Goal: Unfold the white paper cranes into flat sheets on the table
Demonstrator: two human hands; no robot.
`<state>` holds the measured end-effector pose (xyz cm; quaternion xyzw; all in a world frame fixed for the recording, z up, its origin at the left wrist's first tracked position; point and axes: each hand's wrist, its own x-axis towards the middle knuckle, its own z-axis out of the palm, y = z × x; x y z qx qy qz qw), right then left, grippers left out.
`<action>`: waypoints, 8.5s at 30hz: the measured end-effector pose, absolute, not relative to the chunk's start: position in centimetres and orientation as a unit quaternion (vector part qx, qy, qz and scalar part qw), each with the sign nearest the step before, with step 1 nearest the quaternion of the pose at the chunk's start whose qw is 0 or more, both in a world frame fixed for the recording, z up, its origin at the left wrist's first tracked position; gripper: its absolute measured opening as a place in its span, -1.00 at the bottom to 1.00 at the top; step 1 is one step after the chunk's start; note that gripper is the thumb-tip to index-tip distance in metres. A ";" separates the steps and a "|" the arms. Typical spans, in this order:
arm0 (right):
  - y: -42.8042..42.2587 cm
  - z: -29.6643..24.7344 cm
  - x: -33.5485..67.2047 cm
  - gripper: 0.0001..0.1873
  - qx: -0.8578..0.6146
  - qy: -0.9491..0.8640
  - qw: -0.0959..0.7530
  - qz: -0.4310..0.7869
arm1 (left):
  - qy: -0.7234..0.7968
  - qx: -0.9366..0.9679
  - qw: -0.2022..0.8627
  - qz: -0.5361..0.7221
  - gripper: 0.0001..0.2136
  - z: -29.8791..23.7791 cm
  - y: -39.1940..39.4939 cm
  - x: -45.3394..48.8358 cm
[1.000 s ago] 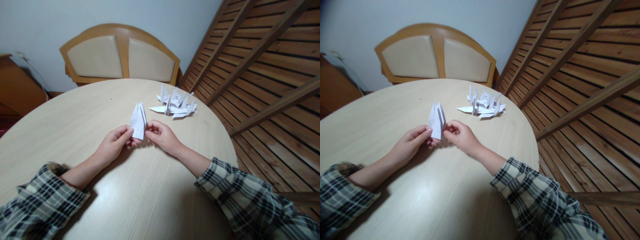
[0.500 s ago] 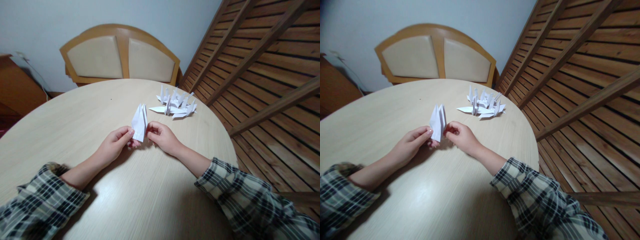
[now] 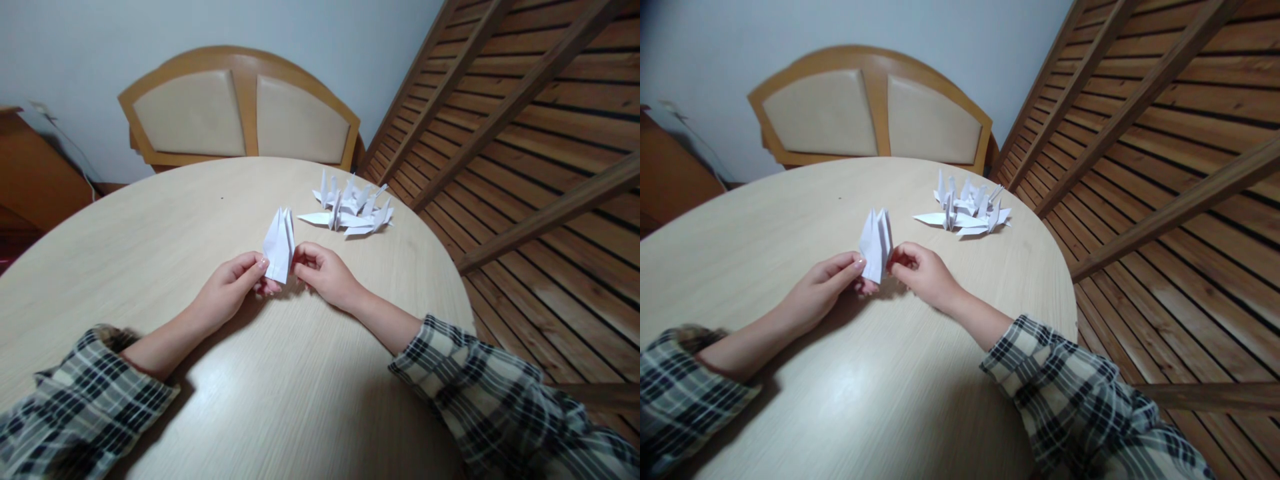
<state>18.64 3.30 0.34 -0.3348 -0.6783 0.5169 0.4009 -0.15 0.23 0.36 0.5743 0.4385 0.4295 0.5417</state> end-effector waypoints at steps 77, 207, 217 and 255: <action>3.3 0.1 18.6 -0.81 -0.337 -0.667 0.411 0.522 | 0.400 0.616 0.508 0.449 -0.83 0.5 0.3 0.1; 3.3 0.1 18.5 -0.78 -0.366 -0.639 0.411 0.537 | 0.484 0.598 0.457 0.446 -0.80 0.4 0.3 -0.2; 3.3 -0.1 18.4 -0.81 -0.356 -0.655 0.396 0.536 | 0.485 0.610 0.446 0.439 -0.79 0.4 0.3 -0.2; 5.0 -0.8 18.9 -0.70 -0.364 -0.612 0.482 0.511 | 0.433 0.508 0.509 0.543 -0.58 -0.5 3.9 3.7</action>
